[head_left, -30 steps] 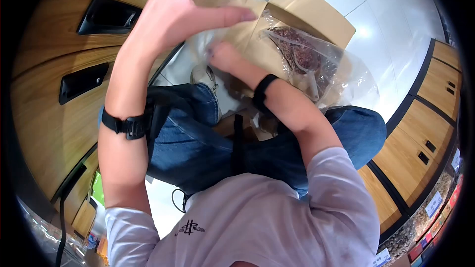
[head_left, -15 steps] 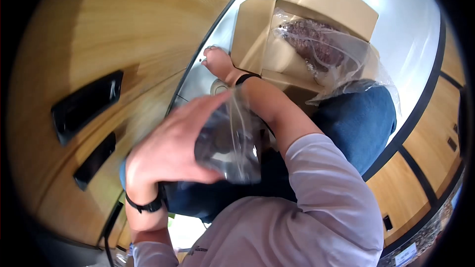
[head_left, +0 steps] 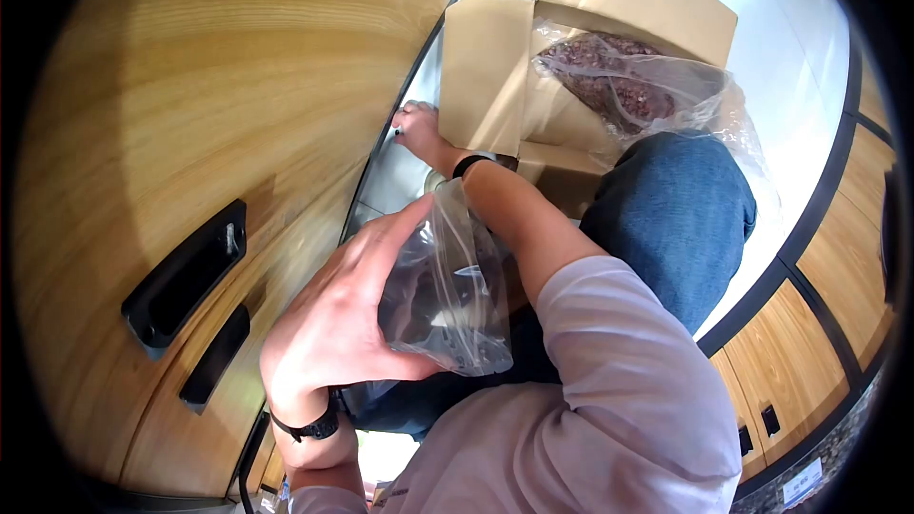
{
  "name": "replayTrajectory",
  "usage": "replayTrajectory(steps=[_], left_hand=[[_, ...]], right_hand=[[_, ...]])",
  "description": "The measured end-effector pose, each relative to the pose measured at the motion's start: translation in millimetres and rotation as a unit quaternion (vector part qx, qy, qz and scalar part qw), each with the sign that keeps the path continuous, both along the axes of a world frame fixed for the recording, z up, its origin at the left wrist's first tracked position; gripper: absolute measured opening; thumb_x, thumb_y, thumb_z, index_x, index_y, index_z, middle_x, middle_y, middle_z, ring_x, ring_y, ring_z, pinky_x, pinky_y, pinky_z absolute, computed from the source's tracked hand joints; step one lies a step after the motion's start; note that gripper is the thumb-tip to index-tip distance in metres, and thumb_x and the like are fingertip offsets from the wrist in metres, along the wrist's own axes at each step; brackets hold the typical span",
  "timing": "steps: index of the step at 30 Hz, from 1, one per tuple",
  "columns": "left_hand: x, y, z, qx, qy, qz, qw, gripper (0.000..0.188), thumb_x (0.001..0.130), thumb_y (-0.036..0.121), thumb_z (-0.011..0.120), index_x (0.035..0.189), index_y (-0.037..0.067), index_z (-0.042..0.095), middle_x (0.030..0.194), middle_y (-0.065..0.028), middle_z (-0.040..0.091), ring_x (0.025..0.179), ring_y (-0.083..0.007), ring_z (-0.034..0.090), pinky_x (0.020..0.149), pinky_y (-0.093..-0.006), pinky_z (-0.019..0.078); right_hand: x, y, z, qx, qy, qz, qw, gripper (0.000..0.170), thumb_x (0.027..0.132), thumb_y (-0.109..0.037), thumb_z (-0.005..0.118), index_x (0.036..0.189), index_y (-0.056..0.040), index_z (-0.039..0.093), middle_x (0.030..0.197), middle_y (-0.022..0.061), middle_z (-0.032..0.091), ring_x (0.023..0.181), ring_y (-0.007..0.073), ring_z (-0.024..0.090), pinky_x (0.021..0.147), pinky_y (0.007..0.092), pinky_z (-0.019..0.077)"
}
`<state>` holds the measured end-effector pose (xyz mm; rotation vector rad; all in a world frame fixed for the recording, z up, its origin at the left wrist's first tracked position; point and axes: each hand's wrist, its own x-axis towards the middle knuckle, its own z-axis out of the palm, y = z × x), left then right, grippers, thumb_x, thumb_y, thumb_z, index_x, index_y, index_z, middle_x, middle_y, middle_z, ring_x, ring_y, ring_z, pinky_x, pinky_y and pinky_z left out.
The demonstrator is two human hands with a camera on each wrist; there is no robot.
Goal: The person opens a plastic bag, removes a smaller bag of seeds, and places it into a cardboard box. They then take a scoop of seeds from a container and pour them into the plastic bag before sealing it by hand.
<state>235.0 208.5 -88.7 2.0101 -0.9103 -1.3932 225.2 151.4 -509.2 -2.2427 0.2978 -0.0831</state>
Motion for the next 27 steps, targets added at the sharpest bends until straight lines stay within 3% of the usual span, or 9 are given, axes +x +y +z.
replayTrajectory(steps=[5,7,8,12,15,18,21,22,27], left_hand=[[-3.3,-4.9,5.6,0.028,-0.005,-0.003,1.0,0.114,0.052,0.023,0.09,0.149,0.006,0.033,0.138,-0.021,0.05,0.128,-0.0383,0.048,0.107,-0.0423,0.0404],[-3.6,-4.4,5.6,0.031,-0.011,0.002,0.999,0.113,0.053,0.024,0.09,0.149,0.005,0.033,0.139,-0.0212,0.049,0.128,-0.0385,0.048,0.107,-0.0422,0.04],[-3.7,-3.9,4.4,0.024,-0.019,-0.002,1.0,0.113,0.054,0.025,0.09,0.149,0.005,0.033,0.14,-0.0216,0.048,0.129,-0.0384,0.047,0.108,-0.0421,0.0398],[-5.6,-0.9,2.7,0.022,-0.027,0.011,0.999,0.12,0.047,0.02,0.092,0.151,0.008,0.034,0.139,-0.0205,0.05,0.129,-0.0323,0.05,0.109,-0.0394,0.0382],[-6.8,1.2,1.9,0.013,-0.033,0.009,0.999,0.121,0.047,0.022,0.093,0.151,0.007,0.033,0.139,-0.0199,0.05,0.129,-0.0319,0.05,0.108,-0.0396,0.039],[-6.1,1.8,2.6,0.013,-0.041,0.009,0.999,0.122,0.047,0.025,0.093,0.151,0.008,0.033,0.139,-0.0191,0.05,0.129,-0.0317,0.05,0.107,-0.0395,0.0396],[-5.3,-0.7,5.0,0.022,-0.024,0.027,0.999,0.122,0.048,0.025,0.094,0.152,0.009,0.033,0.141,-0.0191,0.049,0.128,-0.032,0.05,0.106,-0.04,0.0408],[-5.6,-2.3,7.1,0.018,-0.029,0.029,0.999,0.122,0.048,0.025,0.094,0.152,0.009,0.033,0.141,-0.0191,0.049,0.128,-0.032,0.05,0.106,-0.04,0.0408],[-1.1,2.8,11.5,0.004,-0.044,0.019,0.999,0.118,0.056,0.023,0.094,0.152,0.008,0.028,0.141,-0.0228,0.047,0.126,-0.0358,0.052,0.104,-0.0415,0.0433]], right_hand=[[-0.9,3.0,11.6,0.01,0.003,0.012,1.0,0.019,0.062,-0.015,0.08,0.076,-0.0113,0.068,0.094,0.0101,0.065,0.094,0.0319,0.06,0.082,0.0441,0.0498],[1.0,4.5,18.1,-0.061,0.065,0.028,0.996,0.008,0.072,-0.015,0.071,0.078,-0.0109,0.071,0.095,0.0083,0.066,0.097,0.0297,0.062,0.082,0.0423,0.0511],[2.8,6.4,21.2,-0.099,0.082,0.028,0.991,0.016,0.076,-0.021,0.074,0.087,-0.0091,0.072,0.097,0.0085,0.066,0.101,0.0275,0.062,0.083,0.0415,0.052],[4.9,7.3,10.9,-0.122,0.079,0.009,0.989,0.02,0.076,-0.021,0.074,0.09,-0.0072,0.072,0.099,0.0096,0.067,0.101,0.0281,0.062,0.084,0.0418,0.0518],[7.5,-0.1,17.0,-0.157,0.114,0.059,0.979,0.021,0.075,-0.019,0.073,0.092,-0.0058,0.072,0.101,0.0114,0.067,0.1,0.0293,0.063,0.085,0.042,0.0519],[3.4,-7.1,33.1,-0.225,0.133,0.105,0.959,0.019,0.079,-0.011,0.058,0.091,-0.0074,0.073,0.099,0.0088,0.069,0.096,0.0264,0.064,0.085,0.0385,0.0519],[3.3,-2.1,11.5,-0.247,0.105,0.076,0.96,0.016,0.076,-0.015,0.065,0.087,-0.0048,0.07,0.093,0.0125,0.068,0.093,0.0291,0.066,0.081,0.0413,0.0531],[3.2,-2.0,9.3,-0.244,0.147,0.086,0.955,0.023,0.083,-0.01,0.054,0.098,-0.0062,0.072,0.101,0.0092,0.07,0.097,0.0276,0.065,0.086,0.0409,0.051],[6.6,3.0,-2.4,-0.149,0.275,0.122,0.942,0.026,0.09,-0.017,0.053,0.107,-0.0078,0.071,0.112,0.0102,0.069,0.113,0.0243,0.061,0.097,0.0415,0.048]])
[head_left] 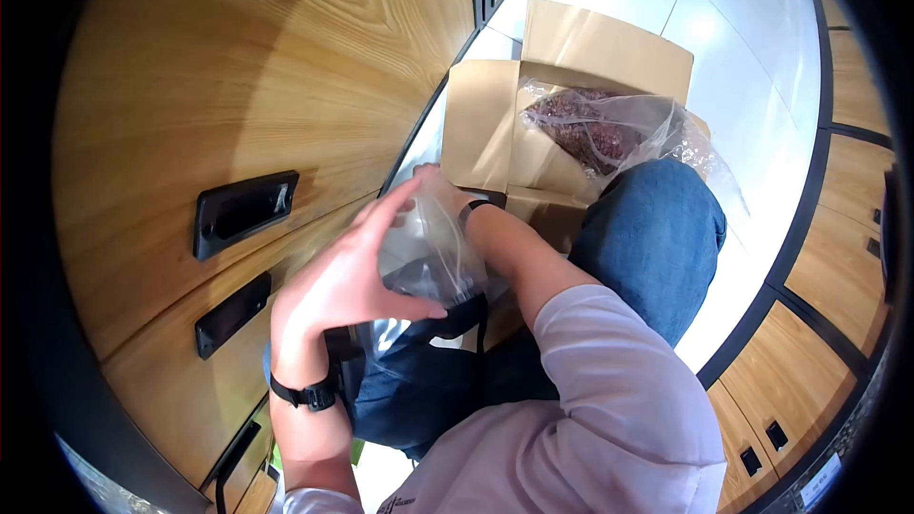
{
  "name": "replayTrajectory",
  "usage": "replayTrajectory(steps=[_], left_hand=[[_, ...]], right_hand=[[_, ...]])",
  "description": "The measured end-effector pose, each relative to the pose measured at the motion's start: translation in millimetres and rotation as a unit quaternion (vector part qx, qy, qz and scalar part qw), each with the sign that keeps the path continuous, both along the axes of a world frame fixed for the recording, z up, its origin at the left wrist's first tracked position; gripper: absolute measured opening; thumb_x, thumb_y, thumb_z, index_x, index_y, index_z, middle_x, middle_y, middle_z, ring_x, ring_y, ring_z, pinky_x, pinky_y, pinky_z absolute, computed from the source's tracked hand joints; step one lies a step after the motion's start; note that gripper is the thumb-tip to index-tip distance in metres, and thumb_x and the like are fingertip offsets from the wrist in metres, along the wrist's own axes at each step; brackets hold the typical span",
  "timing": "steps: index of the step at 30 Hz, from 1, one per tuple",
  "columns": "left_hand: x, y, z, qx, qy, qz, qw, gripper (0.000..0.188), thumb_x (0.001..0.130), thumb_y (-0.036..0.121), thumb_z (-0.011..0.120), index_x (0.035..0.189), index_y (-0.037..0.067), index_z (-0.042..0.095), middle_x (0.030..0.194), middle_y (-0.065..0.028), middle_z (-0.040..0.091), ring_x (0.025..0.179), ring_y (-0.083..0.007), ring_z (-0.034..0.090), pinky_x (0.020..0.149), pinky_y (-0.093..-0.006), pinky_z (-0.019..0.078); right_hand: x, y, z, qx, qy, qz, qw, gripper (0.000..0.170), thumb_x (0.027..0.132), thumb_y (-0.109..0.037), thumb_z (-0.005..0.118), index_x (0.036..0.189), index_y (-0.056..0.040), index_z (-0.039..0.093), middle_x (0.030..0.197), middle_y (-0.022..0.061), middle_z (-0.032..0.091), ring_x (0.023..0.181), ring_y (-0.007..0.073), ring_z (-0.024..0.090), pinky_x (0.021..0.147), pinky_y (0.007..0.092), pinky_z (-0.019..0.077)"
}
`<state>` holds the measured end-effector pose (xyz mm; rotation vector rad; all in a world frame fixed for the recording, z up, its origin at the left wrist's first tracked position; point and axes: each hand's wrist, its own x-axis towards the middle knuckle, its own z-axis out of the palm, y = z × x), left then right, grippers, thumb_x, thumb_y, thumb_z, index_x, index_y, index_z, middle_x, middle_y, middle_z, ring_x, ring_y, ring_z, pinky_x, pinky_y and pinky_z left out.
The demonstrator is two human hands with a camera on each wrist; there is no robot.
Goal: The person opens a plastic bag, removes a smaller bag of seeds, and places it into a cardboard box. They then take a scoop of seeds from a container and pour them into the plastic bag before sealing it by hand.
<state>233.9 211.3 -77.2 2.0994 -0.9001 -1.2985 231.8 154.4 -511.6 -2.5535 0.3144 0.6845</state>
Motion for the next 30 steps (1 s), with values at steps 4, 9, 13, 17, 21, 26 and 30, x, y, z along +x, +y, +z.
replayTrajectory(steps=[4,9,13,17,21,26,30], left_hand=[[0.2,-0.2,-9.4,-0.103,-0.076,0.032,0.991,0.123,0.051,0.01,0.094,0.153,0.007,0.026,0.147,-0.0187,0.044,0.137,-0.031,0.043,0.113,-0.0375,0.0348],[-10.8,-27.8,10.6,-0.192,-0.145,0.055,0.969,0.122,0.052,0.013,0.09,0.154,0.007,0.024,0.148,-0.0185,0.043,0.138,-0.0305,0.042,0.114,-0.0392,0.0336],[-18.0,-62.0,24.7,-0.278,-0.157,0.044,0.947,0.118,0.056,0.017,0.089,0.154,0.007,0.024,0.145,-0.0221,0.043,0.136,-0.0342,0.043,0.11,-0.0427,0.0394],[-27.0,-96.8,21.9,-0.414,-0.136,0.05,0.899,0.118,0.053,0.013,0.091,0.152,0.004,0.027,0.149,-0.0189,0.04,0.138,-0.0304,0.04,0.114,-0.0404,0.0339],[-36.5,-117.8,22.3,-0.455,-0.174,0.025,0.873,0.115,0.057,0.022,0.09,0.152,0.006,0.027,0.148,-0.0232,0.039,0.136,-0.0349,0.041,0.111,-0.0425,0.0374],[-50.5,-127.4,11.0,-0.422,-0.188,0.009,0.887,0.116,0.059,0.026,0.089,0.153,0.007,0.024,0.147,-0.0225,0.038,0.136,-0.0382,0.038,0.112,-0.0446,0.0349],[-59.4,-132.5,2.8,-0.397,-0.215,-0.001,0.892,0.117,0.059,0.025,0.089,0.153,0.007,0.022,0.145,-0.022,0.039,0.135,-0.0396,0.039,0.112,-0.0456,0.0348]], right_hand=[[-0.9,-14.8,30.2,0.023,-0.056,0.015,0.998,0.025,0.087,-0.02,0.059,0.105,-0.0073,0.071,0.109,0.0105,0.07,0.109,0.0241,0.062,0.094,0.04,0.0484],[-9.4,-70.7,116.5,0.081,-0.175,0.045,0.98,0.027,0.082,-0.023,0.066,0.103,-0.0065,0.072,0.105,0.0109,0.07,0.103,0.0238,0.064,0.091,0.0382,0.049],[-43.3,-141.9,230.9,0.153,-0.248,0.103,0.951,0.029,0.079,-0.025,0.072,0.101,-0.0059,0.072,0.101,0.0112,0.07,0.099,0.0235,0.065,0.088,0.0368,0.0495],[-78.0,-202.7,345.8,0.24,-0.29,0.155,0.914,0.033,0.075,-0.028,0.078,0.099,-0.0053,0.072,0.098,0.0115,0.07,0.094,0.0233,0.066,0.086,0.0353,0.05],[-115.1,-253.1,468.7,0.1,-0.174,-0.165,0.966,0.018,0.08,-0.016,0.076,0.092,-0.0035,0.072,0.081,0.0055,0.07,0.074,0.018,0.065,0.069,0.0328,0.052],[-178.1,-269.7,534.1,0.194,-0.344,-0.273,0.877,0.015,0.083,-0.015,0.077,0.089,-0.0021,0.073,0.075,0.0007,0.068,0.067,0.0065,0.061,0.058,0.0189,0.0451],[-193.8,-248.8,526.9,0.207,-0.353,-0.256,0.876,0.012,0.084,-0.009,0.075,0.093,-0.0009,0.074,0.076,0.0016,0.068,0.067,0.0068,0.06,0.062,0.0205,0.0483]])
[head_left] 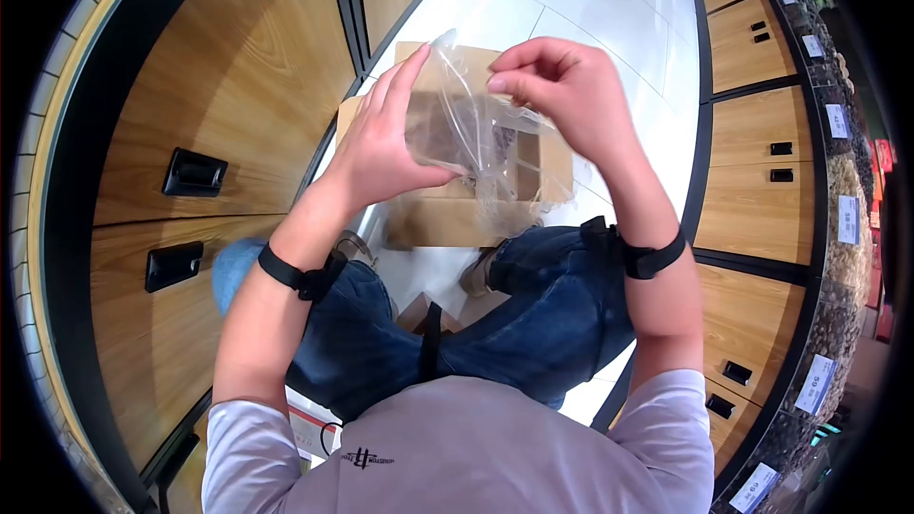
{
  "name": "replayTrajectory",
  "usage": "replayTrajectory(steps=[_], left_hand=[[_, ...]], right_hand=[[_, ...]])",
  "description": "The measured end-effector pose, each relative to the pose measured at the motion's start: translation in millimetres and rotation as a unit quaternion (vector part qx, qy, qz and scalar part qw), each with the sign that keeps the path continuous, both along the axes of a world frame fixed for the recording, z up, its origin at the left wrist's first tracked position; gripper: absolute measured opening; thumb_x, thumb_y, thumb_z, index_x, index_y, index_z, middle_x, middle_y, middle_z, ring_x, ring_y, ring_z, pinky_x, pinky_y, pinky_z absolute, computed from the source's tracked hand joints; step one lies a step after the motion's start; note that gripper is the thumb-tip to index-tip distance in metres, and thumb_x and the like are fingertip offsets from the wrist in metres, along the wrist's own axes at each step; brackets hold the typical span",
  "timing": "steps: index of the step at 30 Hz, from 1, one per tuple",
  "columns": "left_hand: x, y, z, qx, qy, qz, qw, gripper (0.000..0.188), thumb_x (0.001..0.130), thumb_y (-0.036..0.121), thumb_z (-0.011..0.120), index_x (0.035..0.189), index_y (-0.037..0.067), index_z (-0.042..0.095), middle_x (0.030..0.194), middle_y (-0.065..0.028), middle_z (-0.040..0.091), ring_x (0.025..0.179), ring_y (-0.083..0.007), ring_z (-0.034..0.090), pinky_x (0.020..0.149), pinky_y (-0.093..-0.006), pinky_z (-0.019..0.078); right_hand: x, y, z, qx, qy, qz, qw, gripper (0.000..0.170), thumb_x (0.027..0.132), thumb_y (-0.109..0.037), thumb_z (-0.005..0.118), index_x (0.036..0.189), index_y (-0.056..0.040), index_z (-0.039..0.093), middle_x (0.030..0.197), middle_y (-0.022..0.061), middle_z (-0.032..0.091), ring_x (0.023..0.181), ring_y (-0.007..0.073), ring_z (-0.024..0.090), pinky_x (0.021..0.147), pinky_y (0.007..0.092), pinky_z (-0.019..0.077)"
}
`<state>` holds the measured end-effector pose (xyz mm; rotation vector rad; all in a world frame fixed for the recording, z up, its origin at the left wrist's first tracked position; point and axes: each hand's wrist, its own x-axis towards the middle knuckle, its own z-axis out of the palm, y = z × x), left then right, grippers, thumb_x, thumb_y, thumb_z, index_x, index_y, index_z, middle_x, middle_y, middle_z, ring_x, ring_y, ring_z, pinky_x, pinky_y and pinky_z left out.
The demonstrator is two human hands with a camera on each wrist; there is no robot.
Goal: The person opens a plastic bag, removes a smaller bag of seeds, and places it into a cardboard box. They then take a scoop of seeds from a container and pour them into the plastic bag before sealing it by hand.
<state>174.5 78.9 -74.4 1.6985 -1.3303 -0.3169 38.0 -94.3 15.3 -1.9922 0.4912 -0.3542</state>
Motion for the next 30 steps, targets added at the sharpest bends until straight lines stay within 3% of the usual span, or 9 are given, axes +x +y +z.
replayTrajectory(steps=[6,11,14,18,22,24,25,28,30], left_hand=[[2.0,-0.3,-7.2,0.002,-0.054,0.024,0.998,0.119,0.057,0.025,0.09,0.153,0.007,0.022,0.145,-0.0222,0.04,0.132,-0.0402,0.041,0.11,-0.046,0.0367],[10.2,-2.1,-14.1,-0.018,-0.051,0.038,0.998,0.12,0.056,0.025,0.091,0.152,0.003,0.023,0.145,-0.0233,0.04,0.132,-0.0404,0.042,0.11,-0.0455,0.0372],[15.2,-4.2,-15.8,-0.009,-0.036,0.047,0.998,0.119,0.056,0.024,0.091,0.151,0.002,0.024,0.145,-0.0242,0.04,0.133,-0.0402,0.042,0.11,-0.0454,0.0376],[24.5,-2.0,-22.2,-0.001,-0.024,0.054,0.998,0.119,0.056,0.024,0.092,0.151,0.002,0.024,0.145,-0.0243,0.04,0.133,-0.0398,0.042,0.11,-0.0454,0.0376],[38.9,2.1,-22.6,-0.012,-0.017,0.097,0.995,0.12,0.056,0.024,0.092,0.151,0.001,0.023,0.142,-0.0246,0.042,0.132,-0.0396,0.043,0.109,-0.0447,0.0387],[49.6,5.4,-20.7,-0.027,-0.009,0.128,0.991,0.119,0.056,0.025,0.092,0.151,0.001,0.024,0.141,-0.0247,0.043,0.132,-0.0395,0.043,0.109,-0.0444,0.0391],[54.9,6.6,-20.1,-0.038,-0.003,0.153,0.987,0.118,0.057,0.025,0.092,0.151,0.001,0.024,0.141,-0.0249,0.043,0.132,-0.0394,0.043,0.109,-0.0443,0.0395],[62.7,11.5,-16.9,-0.037,0.004,0.192,0.981,0.117,0.058,0.025,0.092,0.15,0.001,0.025,0.141,-0.0251,0.043,0.132,-0.0394,0.044,0.109,-0.0445,0.0398],[65.4,12.2,-17.4,-0.031,0.002,0.198,0.98,0.116,0.058,0.025,0.091,0.15,0.001,0.025,0.141,-0.0252,0.042,0.132,-0.0394,0.044,0.109,-0.0448,0.0396]], right_hand=[[15.3,6.1,-17.6,-0.074,0.037,0.043,0.996,0.011,0.084,-0.008,0.074,0.093,0.0,0.074,0.078,0.0014,0.069,0.066,0.0063,0.059,0.063,0.0207,0.0496],[27.6,-6.3,-29.1,0.087,0.024,0.063,0.994,0.024,0.092,-0.007,0.065,0.115,-0.0015,0.068,0.087,0.0036,0.073,0.061,0.0034,0.054,0.057,0.0198,0.047],[33.6,-8.9,-24.7,0.074,0.026,0.064,0.995,0.029,0.094,-0.003,0.059,0.123,-0.0031,0.064,0.095,0.005,0.074,0.06,0.0023,0.052,0.053,0.019,0.0455],[43.3,-9.2,-34.4,0.087,0.021,0.084,0.992,0.025,0.094,-0.001,0.055,0.117,-0.0028,0.066,0.099,0.0058,0.074,0.058,0.0017,0.051,0.051,0.0177,0.0444],[69.3,-37.7,-77.8,0.09,-0.071,0.037,0.993,0.024,0.086,0.0,0.051,0.103,0.0012,0.068,0.094,0.0063,0.074,0.072,0.0061,0.061,0.065,0.0222,0.048],[86.9,-52.2,-99.8,-0.007,0.077,0.06,0.995,0.021,0.089,-0.004,0.051,0.102,-0.0037,0.067,0.085,0.004,0.071,0.072,0.0063,0.06,0.064,0.0243,0.0493],[95.6,-53.6,-108.9,-0.092,0.169,0.095,0.977,0.02,0.089,-0.009,0.053,0.102,-0.0032,0.067,0.084,0.0065,0.07,0.074,0.011,0.063,0.067,0.0284,0.051],[122.5,-56.5,-170.4,-0.36,0.319,0.22,0.849,0.022,0.085,-0.021,0.061,0.095,-0.0053,0.073,0.094,0.0185,0.071,0.089,0.03,0.07,0.078,0.0383,0.0551],[136.2,-44.6,-222.0,-0.364,0.376,0.266,0.809,0.024,0.085,-0.022,0.061,0.101,-0.0095,0.074,0.101,0.0182,0.071,0.097,0.0303,0.07,0.082,0.0403,0.0553]])
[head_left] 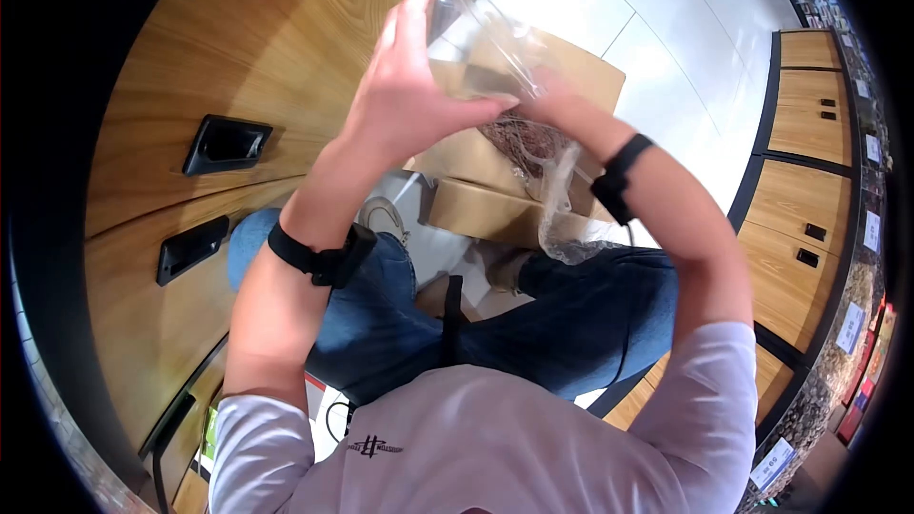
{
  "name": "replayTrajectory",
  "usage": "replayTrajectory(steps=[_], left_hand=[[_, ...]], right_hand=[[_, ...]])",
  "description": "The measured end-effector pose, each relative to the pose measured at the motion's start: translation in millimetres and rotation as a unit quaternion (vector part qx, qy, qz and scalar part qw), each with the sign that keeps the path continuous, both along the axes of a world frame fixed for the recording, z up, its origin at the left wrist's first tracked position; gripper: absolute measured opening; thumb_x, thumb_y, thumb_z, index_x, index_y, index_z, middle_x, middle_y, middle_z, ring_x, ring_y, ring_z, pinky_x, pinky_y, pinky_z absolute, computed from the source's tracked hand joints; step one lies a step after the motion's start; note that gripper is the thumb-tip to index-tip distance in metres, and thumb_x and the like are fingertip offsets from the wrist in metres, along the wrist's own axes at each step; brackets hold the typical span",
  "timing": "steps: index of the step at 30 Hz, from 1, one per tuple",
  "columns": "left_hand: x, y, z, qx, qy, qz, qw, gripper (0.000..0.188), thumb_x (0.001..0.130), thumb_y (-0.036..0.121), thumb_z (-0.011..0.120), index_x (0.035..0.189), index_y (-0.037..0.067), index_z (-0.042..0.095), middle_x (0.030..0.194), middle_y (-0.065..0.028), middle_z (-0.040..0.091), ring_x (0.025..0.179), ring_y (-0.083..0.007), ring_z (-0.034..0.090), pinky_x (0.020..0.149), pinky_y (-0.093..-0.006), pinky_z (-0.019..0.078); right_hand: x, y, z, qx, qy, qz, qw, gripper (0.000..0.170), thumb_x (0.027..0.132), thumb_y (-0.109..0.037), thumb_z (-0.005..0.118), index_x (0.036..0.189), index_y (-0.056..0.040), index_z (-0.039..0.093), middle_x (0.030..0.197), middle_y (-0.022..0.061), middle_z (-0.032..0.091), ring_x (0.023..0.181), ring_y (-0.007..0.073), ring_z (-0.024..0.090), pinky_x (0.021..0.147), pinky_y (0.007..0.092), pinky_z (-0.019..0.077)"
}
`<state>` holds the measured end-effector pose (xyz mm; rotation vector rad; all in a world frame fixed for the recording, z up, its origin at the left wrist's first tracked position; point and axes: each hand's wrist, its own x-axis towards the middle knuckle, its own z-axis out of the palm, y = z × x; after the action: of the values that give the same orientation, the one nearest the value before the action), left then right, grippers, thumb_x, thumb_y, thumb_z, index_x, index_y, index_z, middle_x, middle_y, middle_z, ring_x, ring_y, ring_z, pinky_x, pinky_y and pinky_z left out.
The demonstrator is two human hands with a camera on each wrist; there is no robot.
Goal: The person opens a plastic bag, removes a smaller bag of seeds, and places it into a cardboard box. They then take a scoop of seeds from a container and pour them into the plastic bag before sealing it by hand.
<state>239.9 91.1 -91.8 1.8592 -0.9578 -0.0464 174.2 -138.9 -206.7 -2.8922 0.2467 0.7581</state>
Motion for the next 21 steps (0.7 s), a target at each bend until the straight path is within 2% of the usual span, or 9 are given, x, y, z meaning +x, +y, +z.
replayTrajectory(steps=[2,3,4,5,7,13,21], left_hand=[[1.5,-1.0,-2.2,-0.006,-0.011,-0.019,1.0,0.117,0.059,0.025,0.091,0.15,0.0,0.024,0.142,-0.0261,0.041,0.133,-0.0404,0.043,0.109,-0.0456,0.0386],[1.0,-0.6,-0.6,-0.008,-0.016,-0.021,1.0,0.117,0.059,0.025,0.091,0.15,0.0,0.024,0.142,-0.0261,0.041,0.133,-0.0404,0.043,0.109,-0.0456,0.0386],[-0.3,-0.6,1.7,0.003,0.002,-0.017,1.0,0.117,0.058,0.025,0.091,0.15,-0.001,0.024,0.142,-0.0267,0.041,0.133,-0.0409,0.042,0.11,-0.0457,0.0379],[0.0,0.7,3.3,0.016,0.021,-0.011,1.0,0.117,0.058,0.024,0.091,0.15,-0.002,0.023,0.142,-0.0273,0.04,0.133,-0.0413,0.042,0.11,-0.0459,0.0372],[3.9,4.2,8.2,0.014,0.035,-0.011,0.999,0.117,0.058,0.024,0.091,0.15,-0.002,0.023,0.141,-0.0278,0.041,0.132,-0.0419,0.042,0.11,-0.046,0.037],[12.8,7.8,12.5,-0.005,0.058,0.011,0.998,0.118,0.059,0.023,0.091,0.151,-0.003,0.022,0.138,-0.028,0.043,0.13,-0.0432,0.044,0.109,-0.0465,0.0375],[11.5,8.2,9.2,-0.001,0.052,0.011,0.999,0.118,0.059,0.023,0.091,0.151,-0.003,0.022,0.137,-0.0274,0.044,0.128,-0.042,0.046,0.108,-0.0455,0.0385]], right_hand=[[6.8,17.3,-76.6,-0.029,0.068,-0.053,0.996,0.028,0.09,-0.025,0.056,0.109,-0.0134,0.074,0.108,0.0155,0.071,0.102,0.0286,0.069,0.086,0.0397,0.0546],[3.4,29.1,-110.1,-0.052,0.06,0.006,0.997,0.032,0.094,-0.028,0.05,0.112,-0.0144,0.072,0.114,0.013,0.071,0.106,0.0278,0.068,0.089,0.0396,0.0538],[-6.2,27.7,-201.0,-0.035,-0.12,-0.041,0.991,0.032,0.095,-0.029,0.048,0.111,-0.0146,0.072,0.113,0.0114,0.071,0.105,0.0284,0.068,0.085,0.0407,0.0538],[-5.8,32.8,-238.5,-0.048,-0.139,-0.048,0.988,0.031,0.095,-0.028,0.048,0.11,-0.0144,0.072,0.113,0.0117,0.071,0.105,0.0287,0.068,0.085,0.0411,0.0537],[2.3,41.9,-251.6,-0.091,-0.087,-0.053,0.991,0.031,0.094,-0.028,0.048,0.11,-0.014,0.071,0.112,0.0121,0.071,0.104,0.0294,0.068,0.084,0.0418,0.0534],[11.1,25.7,-276.5,-0.129,-0.073,-0.052,0.988,0.03,0.093,-0.027,0.049,0.108,-0.0129,0.071,0.11,0.0134,0.071,0.102,0.0314,0.068,0.082,0.0441,0.0528],[0.0,10.1,-265.5,-0.12,-0.062,-0.032,0.99,0.03,0.092,-0.026,0.049,0.107,-0.0113,0.071,0.107,0.0155,0.07,0.098,0.0339,0.067,0.08,0.0465,0.0519]])
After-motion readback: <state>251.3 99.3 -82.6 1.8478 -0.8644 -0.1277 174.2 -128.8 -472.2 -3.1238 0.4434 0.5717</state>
